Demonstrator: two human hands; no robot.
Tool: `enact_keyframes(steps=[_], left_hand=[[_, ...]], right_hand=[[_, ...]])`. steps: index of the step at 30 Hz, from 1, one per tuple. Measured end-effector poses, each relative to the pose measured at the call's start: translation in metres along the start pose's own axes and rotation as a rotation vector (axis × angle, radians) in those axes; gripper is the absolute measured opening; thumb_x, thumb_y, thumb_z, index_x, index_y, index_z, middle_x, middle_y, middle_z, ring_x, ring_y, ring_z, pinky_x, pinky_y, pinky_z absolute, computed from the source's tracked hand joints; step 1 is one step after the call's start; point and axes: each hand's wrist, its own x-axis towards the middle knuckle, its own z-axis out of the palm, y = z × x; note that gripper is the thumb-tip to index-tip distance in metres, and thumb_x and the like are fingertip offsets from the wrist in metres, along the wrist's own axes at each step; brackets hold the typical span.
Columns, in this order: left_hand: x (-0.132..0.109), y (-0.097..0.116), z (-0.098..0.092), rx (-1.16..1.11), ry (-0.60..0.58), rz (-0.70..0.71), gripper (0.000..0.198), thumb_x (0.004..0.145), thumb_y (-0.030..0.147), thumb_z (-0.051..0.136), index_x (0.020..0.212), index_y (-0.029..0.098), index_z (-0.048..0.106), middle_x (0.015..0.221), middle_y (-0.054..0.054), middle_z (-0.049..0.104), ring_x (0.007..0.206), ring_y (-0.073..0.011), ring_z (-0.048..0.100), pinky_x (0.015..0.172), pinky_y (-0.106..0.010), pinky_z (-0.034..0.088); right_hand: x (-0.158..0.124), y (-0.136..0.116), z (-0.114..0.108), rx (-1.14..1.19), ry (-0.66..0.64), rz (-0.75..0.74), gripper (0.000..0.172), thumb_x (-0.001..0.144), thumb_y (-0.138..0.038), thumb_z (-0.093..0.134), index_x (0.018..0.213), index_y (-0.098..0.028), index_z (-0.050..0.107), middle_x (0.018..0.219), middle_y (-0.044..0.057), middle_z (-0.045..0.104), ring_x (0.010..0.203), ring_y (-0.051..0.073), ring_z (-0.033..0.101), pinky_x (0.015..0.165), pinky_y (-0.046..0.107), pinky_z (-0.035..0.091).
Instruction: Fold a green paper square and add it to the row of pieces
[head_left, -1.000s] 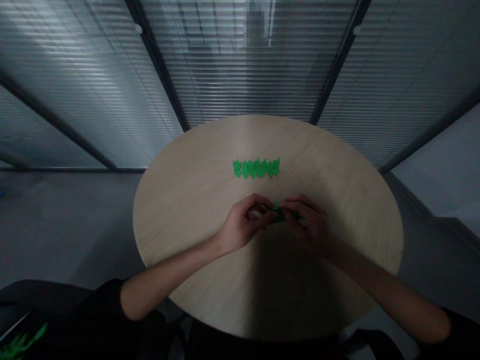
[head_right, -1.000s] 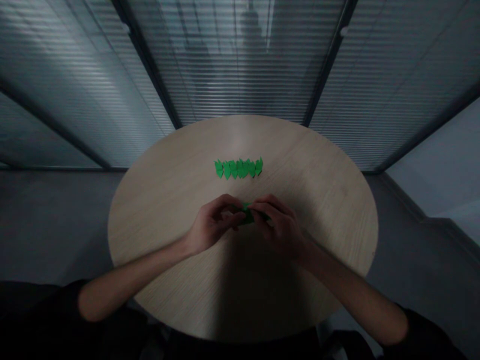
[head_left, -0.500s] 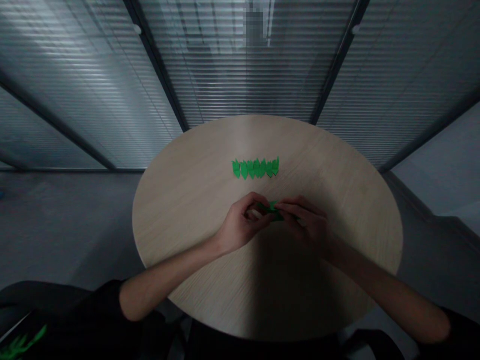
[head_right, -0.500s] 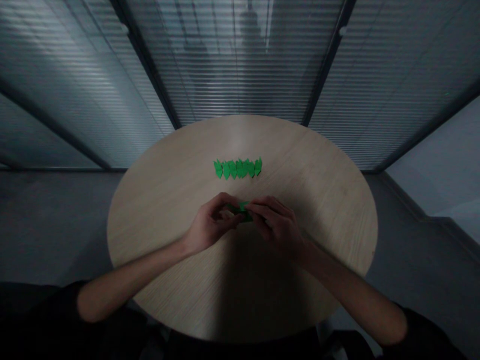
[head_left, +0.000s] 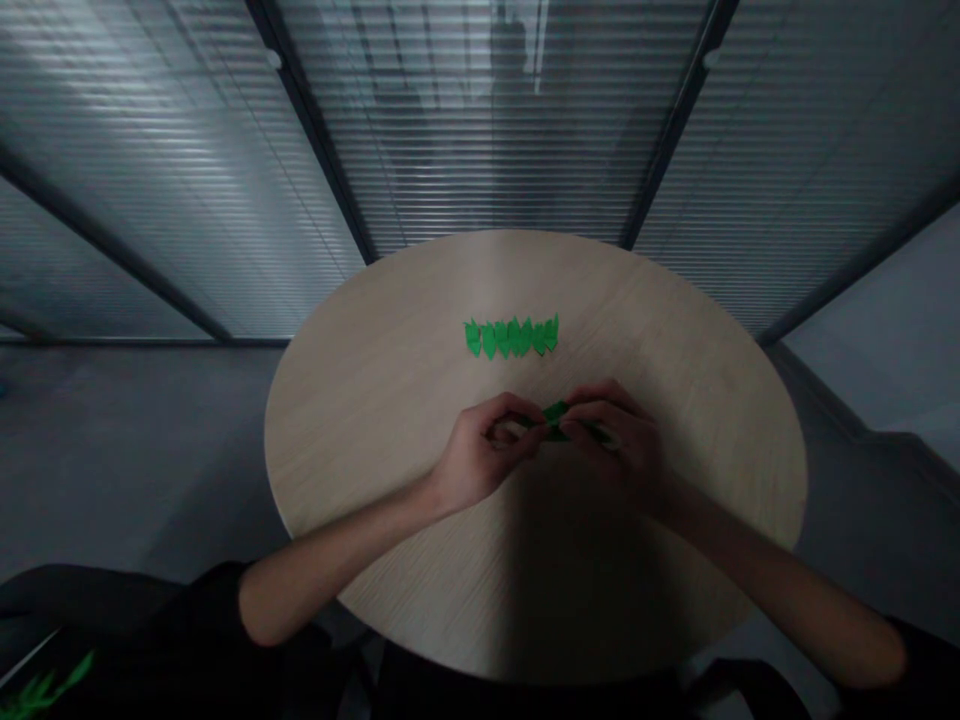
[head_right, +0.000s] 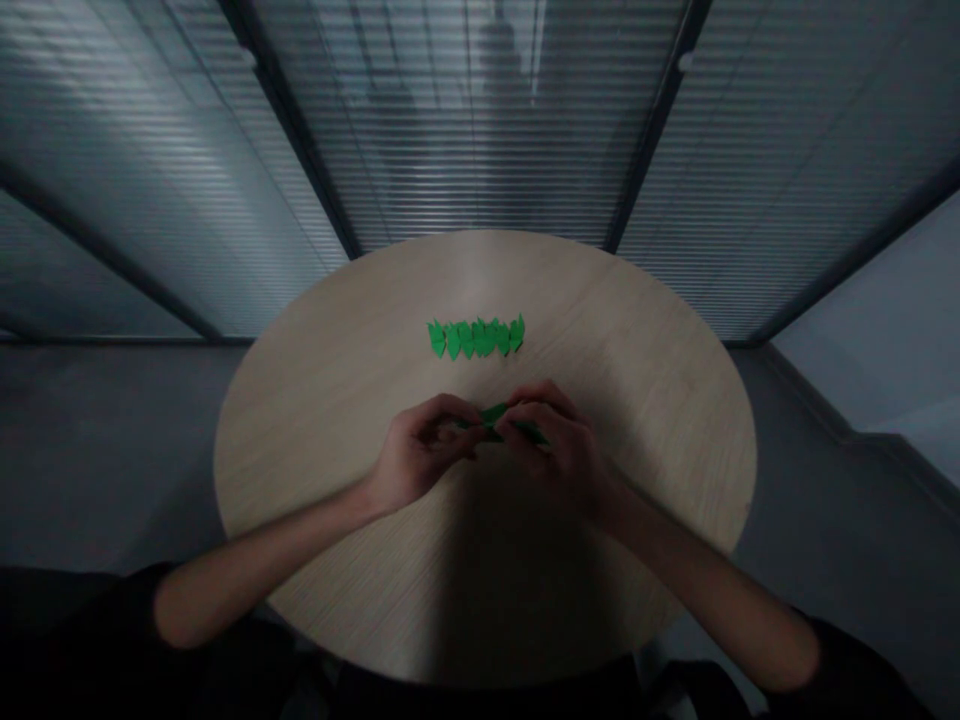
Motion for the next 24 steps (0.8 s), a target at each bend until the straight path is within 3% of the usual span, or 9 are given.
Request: enact_keyframes(steps=[6,13,24], left_hand=[[-0.0011,0.0004,0.0007,0.040,0.004,0.056,0.013,0.088,0.028,0.072,0.091,0.016,0.066,0.080,-0.004,0.071,0.059,-0.0105,0.067,0.048,-0.018,0.053],[-0.0016,0.0019,-0.0008,0.054,0.009,0.096,0.011,0.089,0.025,0.070,0.090,0.016,0.063,0.082,-0.004,0.072,0.063,-0.0107,0.068,0.054,-0.019,0.057],[-0.0006,-0.0075,-0.0006,-0.077,0.002,0.066,0.013,0.088,0.022,0.075,0.092,0.015,0.064,0.099,-0.009,0.079,0.069,-0.0126,0.074,0.058,-0.020,0.062]], right_hand=[[0.0019,-0.0028,0.0005,0.040,0.008,0.086,0.005,0.099,-0.023,0.065,0.095,-0.024,0.067,0.103,0.005,0.066,0.092,0.018,0.067,0.079,0.034,0.060],[0.0002,-0.0007,-0.0005,0.058,-0.036,0.063,0.004,0.097,-0.023,0.067,0.101,-0.025,0.068,0.111,0.006,0.067,0.101,0.020,0.068,0.085,0.037,0.060],[0.0016,-0.0039,-0.0021,-0.018,0.062,-0.024,0.011,0.094,-0.016,0.069,0.099,-0.026,0.069,0.108,0.006,0.067,0.098,0.020,0.068,0.081,0.036,0.061]])
